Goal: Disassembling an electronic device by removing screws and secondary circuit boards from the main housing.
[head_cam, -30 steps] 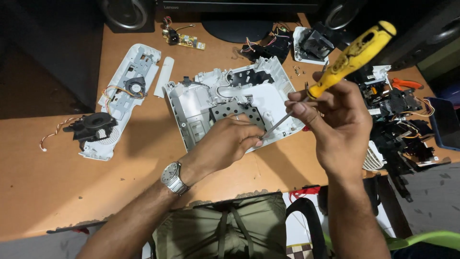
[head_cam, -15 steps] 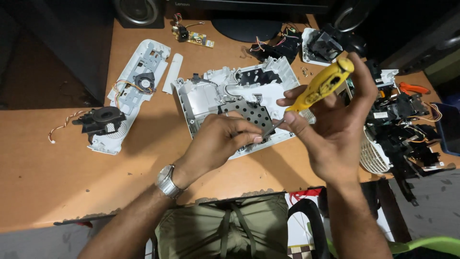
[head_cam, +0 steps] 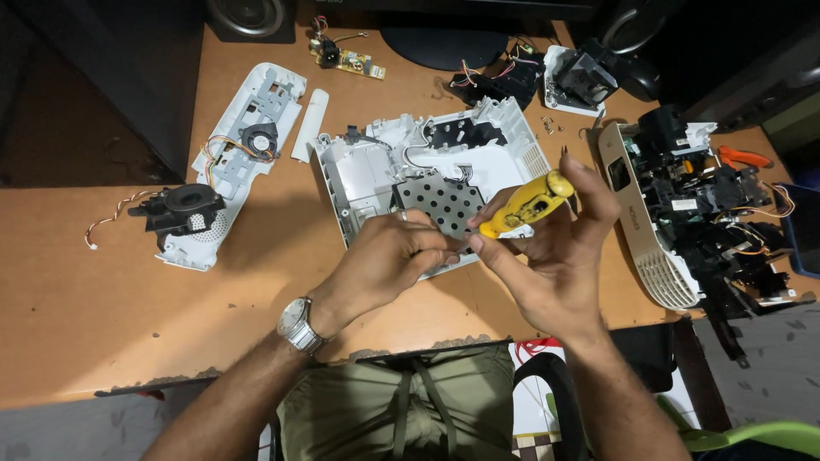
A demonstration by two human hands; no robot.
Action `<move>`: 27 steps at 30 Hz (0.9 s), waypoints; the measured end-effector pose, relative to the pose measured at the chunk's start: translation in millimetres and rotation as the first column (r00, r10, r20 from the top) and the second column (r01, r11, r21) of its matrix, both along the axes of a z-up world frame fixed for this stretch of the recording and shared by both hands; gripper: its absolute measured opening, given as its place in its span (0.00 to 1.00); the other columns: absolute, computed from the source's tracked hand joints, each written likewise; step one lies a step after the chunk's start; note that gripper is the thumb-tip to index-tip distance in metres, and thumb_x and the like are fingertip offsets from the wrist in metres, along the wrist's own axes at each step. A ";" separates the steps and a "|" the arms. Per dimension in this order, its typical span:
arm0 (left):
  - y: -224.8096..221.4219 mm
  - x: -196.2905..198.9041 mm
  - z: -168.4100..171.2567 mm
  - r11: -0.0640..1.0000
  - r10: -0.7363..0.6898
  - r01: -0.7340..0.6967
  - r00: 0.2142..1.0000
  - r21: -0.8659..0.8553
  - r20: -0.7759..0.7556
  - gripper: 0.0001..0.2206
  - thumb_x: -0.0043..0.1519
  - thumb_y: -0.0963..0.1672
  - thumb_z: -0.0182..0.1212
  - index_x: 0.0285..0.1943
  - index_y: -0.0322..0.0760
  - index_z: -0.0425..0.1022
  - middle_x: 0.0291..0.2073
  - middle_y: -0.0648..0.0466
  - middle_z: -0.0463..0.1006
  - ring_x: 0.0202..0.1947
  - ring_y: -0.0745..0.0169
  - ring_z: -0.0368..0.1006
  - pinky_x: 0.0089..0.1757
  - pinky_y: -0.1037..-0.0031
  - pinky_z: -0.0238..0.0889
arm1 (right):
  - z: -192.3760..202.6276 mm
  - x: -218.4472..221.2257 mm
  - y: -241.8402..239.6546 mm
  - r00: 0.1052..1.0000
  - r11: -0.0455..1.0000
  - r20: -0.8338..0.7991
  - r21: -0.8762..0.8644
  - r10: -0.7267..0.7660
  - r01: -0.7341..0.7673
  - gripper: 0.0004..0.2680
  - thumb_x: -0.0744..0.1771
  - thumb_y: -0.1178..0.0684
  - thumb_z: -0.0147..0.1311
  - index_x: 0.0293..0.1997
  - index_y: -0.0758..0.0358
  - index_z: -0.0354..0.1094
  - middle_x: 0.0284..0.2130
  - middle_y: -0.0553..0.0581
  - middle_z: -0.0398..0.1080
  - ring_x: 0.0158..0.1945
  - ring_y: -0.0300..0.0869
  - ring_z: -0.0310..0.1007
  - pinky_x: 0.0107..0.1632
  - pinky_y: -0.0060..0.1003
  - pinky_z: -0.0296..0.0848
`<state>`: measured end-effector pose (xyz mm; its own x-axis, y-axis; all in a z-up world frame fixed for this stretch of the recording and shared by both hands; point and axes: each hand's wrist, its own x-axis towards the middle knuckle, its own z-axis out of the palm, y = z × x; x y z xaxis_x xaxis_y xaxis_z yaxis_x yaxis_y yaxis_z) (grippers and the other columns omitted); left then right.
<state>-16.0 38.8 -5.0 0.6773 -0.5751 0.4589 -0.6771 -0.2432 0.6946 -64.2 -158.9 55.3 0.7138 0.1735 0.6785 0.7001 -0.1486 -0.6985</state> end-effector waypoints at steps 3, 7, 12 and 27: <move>1.9 0.3 3.9 0.999 -0.024 0.024 1.000 -0.028 0.007 0.09 0.67 0.44 0.58 0.40 0.41 0.84 0.33 0.56 0.83 0.35 0.60 0.76 0.39 0.72 0.66 | -5.2 1.3 0.6 1.000 1.000 0.012 -0.003 -0.028 0.028 0.32 0.65 0.73 0.61 0.69 0.49 0.42 0.62 0.58 0.47 0.49 0.50 0.74 0.51 0.42 0.87; 3.3 2.4 -1.7 1.000 -0.016 0.016 1.000 -0.017 0.021 0.08 0.67 0.43 0.58 0.42 0.42 0.84 0.33 0.56 0.81 0.36 0.59 0.76 0.39 0.71 0.66 | -7.7 2.3 1.1 1.000 1.000 0.010 -0.001 0.000 0.000 0.33 0.65 0.74 0.61 0.70 0.47 0.42 0.61 0.58 0.47 0.50 0.51 0.74 0.50 0.43 0.88; 4.8 1.1 4.4 0.996 -0.065 0.068 0.997 -0.061 0.050 0.10 0.68 0.44 0.56 0.42 0.37 0.82 0.31 0.55 0.84 0.35 0.61 0.74 0.39 0.71 0.66 | -8.9 2.5 0.5 1.000 1.000 0.011 -0.010 -0.016 0.016 0.33 0.65 0.73 0.62 0.70 0.49 0.42 0.60 0.58 0.49 0.49 0.49 0.74 0.48 0.39 0.87; 11.3 4.4 -3.7 0.985 -0.133 0.136 0.990 -0.103 0.034 0.09 0.67 0.39 0.54 0.47 0.34 0.82 0.43 0.51 0.85 0.45 0.55 0.78 0.47 0.66 0.71 | -6.4 -0.9 -2.9 0.924 0.940 0.264 -0.124 -0.277 0.317 0.26 0.62 0.58 0.73 0.60 0.67 0.54 0.49 0.57 0.59 0.45 0.40 0.64 0.45 0.29 0.73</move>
